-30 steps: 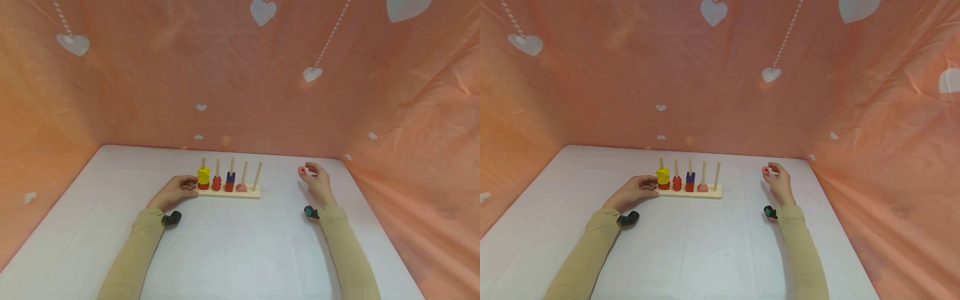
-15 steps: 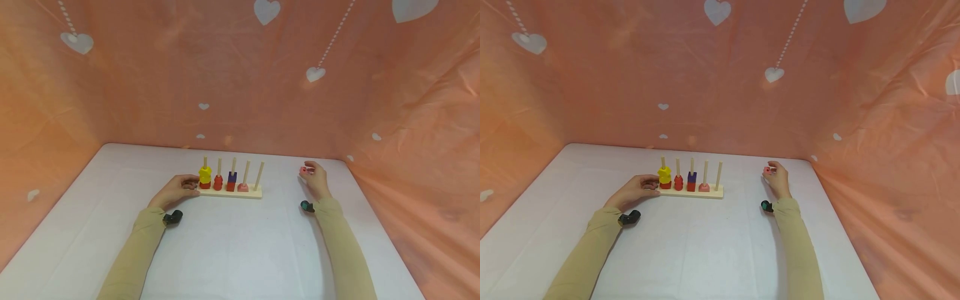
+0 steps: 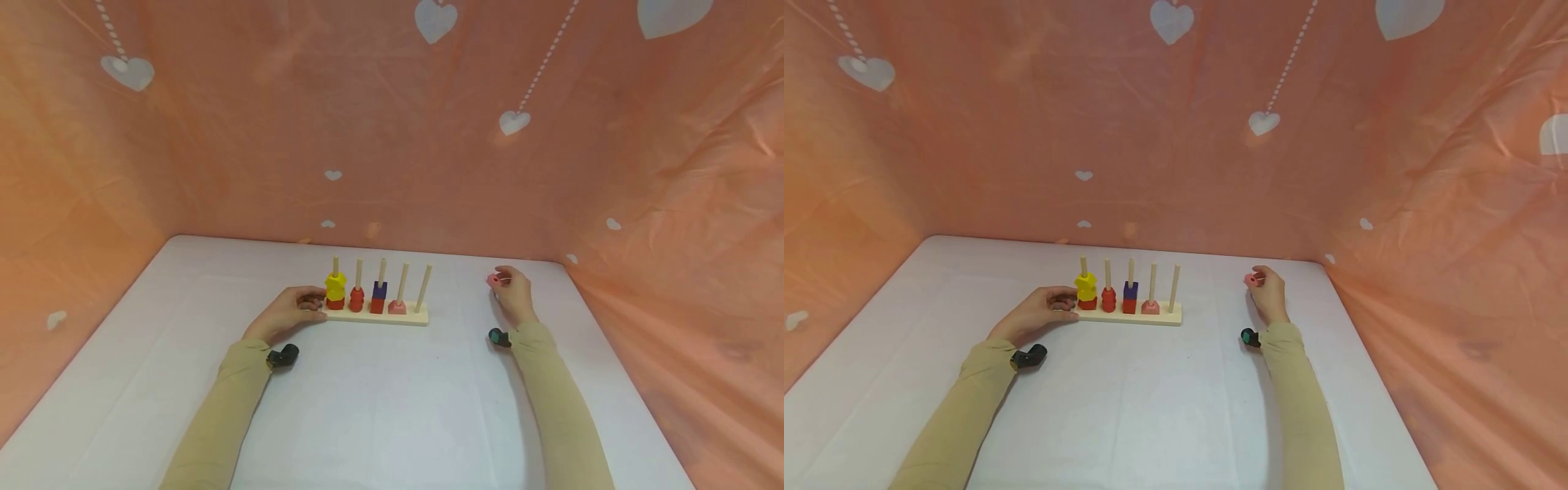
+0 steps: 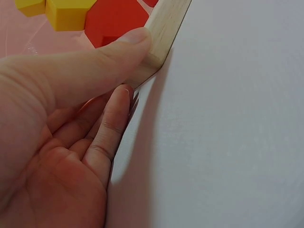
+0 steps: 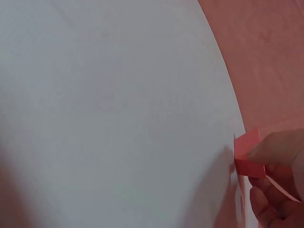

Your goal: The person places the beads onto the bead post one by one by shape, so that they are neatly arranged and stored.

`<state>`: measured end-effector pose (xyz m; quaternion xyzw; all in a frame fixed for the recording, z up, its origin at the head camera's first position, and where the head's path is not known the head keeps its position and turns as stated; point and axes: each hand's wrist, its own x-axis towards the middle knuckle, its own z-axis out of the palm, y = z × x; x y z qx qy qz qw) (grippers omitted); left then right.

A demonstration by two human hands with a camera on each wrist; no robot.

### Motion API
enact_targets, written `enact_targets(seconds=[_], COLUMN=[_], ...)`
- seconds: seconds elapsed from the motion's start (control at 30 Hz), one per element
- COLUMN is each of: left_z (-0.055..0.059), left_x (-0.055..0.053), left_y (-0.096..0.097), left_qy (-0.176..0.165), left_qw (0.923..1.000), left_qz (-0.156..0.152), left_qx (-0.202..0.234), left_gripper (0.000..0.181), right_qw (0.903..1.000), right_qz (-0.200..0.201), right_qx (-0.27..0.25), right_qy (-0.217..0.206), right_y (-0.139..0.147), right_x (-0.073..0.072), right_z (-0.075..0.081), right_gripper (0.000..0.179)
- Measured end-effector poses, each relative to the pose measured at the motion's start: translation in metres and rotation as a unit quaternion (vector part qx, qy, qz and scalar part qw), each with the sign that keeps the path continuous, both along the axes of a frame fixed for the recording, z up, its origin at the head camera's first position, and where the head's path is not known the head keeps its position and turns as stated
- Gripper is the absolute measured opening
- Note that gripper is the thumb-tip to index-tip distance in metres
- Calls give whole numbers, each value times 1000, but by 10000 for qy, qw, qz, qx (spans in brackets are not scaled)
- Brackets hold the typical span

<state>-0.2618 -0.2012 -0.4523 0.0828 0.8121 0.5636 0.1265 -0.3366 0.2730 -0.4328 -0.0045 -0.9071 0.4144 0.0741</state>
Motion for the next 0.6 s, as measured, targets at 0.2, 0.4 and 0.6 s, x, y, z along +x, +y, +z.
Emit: enact_targets(seconds=[0.2,0.4,0.6], left_z=[-1,-1,0], left_x=[0,0,0], left_y=[1,0,-2], left_qy=[-62,-100,-126], left_qw=[10000,9999,9999], left_qz=[41,27,6], left_qx=[-36,4,15], left_gripper=[64,64,65], right_qw=[9989,9985,9993], right_qz=[209,361,254], right_qx=[353,337,-176], right_qy=[-216,-247,-193], right_y=[2,3,2], right_x=[3,10,18], right_z=[5,11,20], right_gripper=[36,40,39])
